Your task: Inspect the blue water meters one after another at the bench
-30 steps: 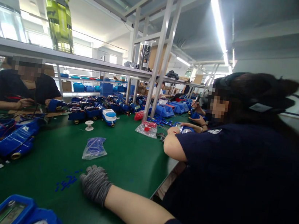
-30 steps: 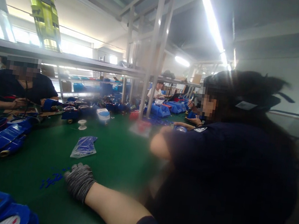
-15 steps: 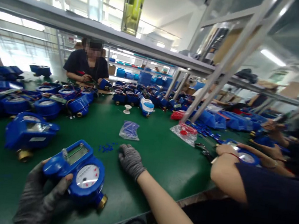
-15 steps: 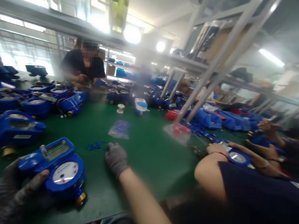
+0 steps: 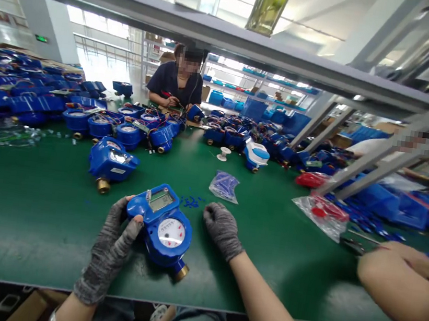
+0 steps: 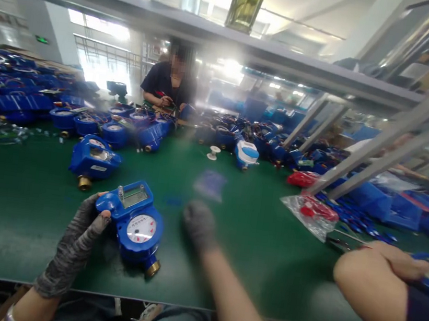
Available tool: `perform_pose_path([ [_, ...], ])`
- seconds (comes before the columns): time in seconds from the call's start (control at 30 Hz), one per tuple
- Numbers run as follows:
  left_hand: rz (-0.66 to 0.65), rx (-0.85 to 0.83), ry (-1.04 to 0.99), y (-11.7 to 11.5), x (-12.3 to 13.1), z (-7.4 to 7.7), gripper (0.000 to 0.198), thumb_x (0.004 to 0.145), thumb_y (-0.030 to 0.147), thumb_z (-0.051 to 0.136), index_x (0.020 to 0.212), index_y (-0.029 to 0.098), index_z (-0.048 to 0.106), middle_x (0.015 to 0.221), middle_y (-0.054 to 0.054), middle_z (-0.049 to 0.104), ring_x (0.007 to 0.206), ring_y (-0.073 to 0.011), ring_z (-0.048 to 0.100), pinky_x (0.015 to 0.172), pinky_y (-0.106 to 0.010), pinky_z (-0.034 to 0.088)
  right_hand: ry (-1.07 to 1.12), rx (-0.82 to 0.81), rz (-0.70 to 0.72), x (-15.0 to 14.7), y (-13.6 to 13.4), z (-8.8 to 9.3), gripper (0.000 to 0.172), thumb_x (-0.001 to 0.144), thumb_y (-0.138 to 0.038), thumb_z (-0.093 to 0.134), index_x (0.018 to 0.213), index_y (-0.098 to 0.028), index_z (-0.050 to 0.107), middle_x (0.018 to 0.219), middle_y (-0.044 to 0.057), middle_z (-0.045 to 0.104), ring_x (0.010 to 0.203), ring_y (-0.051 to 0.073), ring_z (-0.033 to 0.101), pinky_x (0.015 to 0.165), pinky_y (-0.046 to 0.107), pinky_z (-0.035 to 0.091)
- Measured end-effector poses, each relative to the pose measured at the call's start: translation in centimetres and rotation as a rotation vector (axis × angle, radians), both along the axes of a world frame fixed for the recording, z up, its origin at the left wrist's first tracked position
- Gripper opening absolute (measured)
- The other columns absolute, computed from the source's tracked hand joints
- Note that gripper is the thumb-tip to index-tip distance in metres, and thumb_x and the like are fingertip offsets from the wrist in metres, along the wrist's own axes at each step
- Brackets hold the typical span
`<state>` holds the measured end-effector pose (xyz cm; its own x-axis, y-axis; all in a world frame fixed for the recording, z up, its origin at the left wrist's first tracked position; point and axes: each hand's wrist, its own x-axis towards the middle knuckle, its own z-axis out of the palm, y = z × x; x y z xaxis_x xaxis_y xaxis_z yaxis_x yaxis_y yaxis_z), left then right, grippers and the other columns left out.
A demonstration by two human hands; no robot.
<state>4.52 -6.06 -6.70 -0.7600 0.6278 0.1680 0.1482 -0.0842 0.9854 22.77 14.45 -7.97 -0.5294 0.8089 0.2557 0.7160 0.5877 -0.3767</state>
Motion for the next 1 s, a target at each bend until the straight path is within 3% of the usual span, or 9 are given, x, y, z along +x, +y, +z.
perform_pose_path([
  [0.13, -0.004, -0.002, 0.033, 0.0, -0.1, 0.0, 0.048, 0.086, 0.047, 0.064, 0.129, 0.032, 0.049, 0.132, -0.001, 0.054, 0.123, -0.0215, 0.049, 0.107, -0.034, 0.039, 0.426, -0.002, 0.199, -1.1, -4.4, 3.2, 0.014, 0.088, -0.028, 0.055, 0.089, -0.018, 0.065, 0.085, 0.003, 0.064, 0.075, 0.014, 0.058, 0.071, 0.025, 0.047],
  [0.3, -0.007, -0.019, 0.067, -0.1, -0.1, 0.6, 0.050, 0.086, 0.048, 0.062, 0.128, 0.026, 0.049, 0.131, -0.004, 0.054, 0.122, -0.0226, 0.049, 0.107, -0.036, 0.040, 0.422, -0.015, 0.481, -3.7, -10.2, 7.1, 0.011, 0.088, -0.027, 0.057, 0.085, -0.021, 0.066, 0.085, 0.003, 0.065, 0.081, 0.014, 0.059, 0.079, 0.026, 0.048],
  [0.53, -0.028, -0.030, 0.063, -0.2, -0.2, 0.6, 0.053, 0.086, 0.050, 0.061, 0.131, 0.026, 0.047, 0.134, -0.005, 0.053, 0.126, -0.0236, 0.047, 0.109, -0.038, 0.037, 0.197, -0.032, 0.482, -5.7, -11.3, 7.2, 0.016, 0.088, -0.024, 0.054, 0.076, -0.020, 0.064, 0.078, 0.003, 0.063, 0.075, 0.016, 0.056, 0.076, 0.029, 0.045],
  [0.77, -0.012, -0.035, 0.094, -0.1, -0.2, 0.5, 0.049, 0.087, 0.049, 0.060, 0.130, 0.029, 0.047, 0.132, -0.002, 0.053, 0.125, -0.0208, 0.048, 0.109, -0.035, 0.037, 0.132, -0.025, 0.511, -6.0, -11.3, 8.1, 0.013, 0.084, -0.021, 0.056, 0.072, -0.017, 0.060, 0.075, 0.004, 0.061, 0.070, 0.016, 0.054, 0.067, 0.029, 0.044],
  [0.87, -0.005, -0.030, 0.098, -0.1, -0.1, 0.4, 0.048, 0.088, 0.049, 0.060, 0.130, 0.029, 0.047, 0.133, -0.002, 0.053, 0.124, -0.0204, 0.048, 0.109, -0.035, 0.037, 0.109, 0.063, 0.578, -6.0, -11.4, 8.5, 0.012, 0.087, -0.019, 0.055, 0.079, -0.017, 0.064, 0.083, 0.006, 0.065, 0.075, 0.018, 0.056, 0.072, 0.031, 0.047],
  [1.0, 0.010, -0.023, 0.093, -0.1, 0.0, 0.4, 0.048, 0.088, 0.048, 0.059, 0.130, 0.028, 0.047, 0.132, -0.003, 0.053, 0.123, -0.0205, 0.049, 0.108, -0.035, 0.038, -0.029, 0.311, 0.723, -5.2, -11.6, 8.3, 0.014, 0.090, -0.019, 0.052, 0.092, -0.018, 0.066, 0.091, 0.007, 0.067, 0.084, 0.022, 0.059, 0.079, 0.039, 0.049],
])
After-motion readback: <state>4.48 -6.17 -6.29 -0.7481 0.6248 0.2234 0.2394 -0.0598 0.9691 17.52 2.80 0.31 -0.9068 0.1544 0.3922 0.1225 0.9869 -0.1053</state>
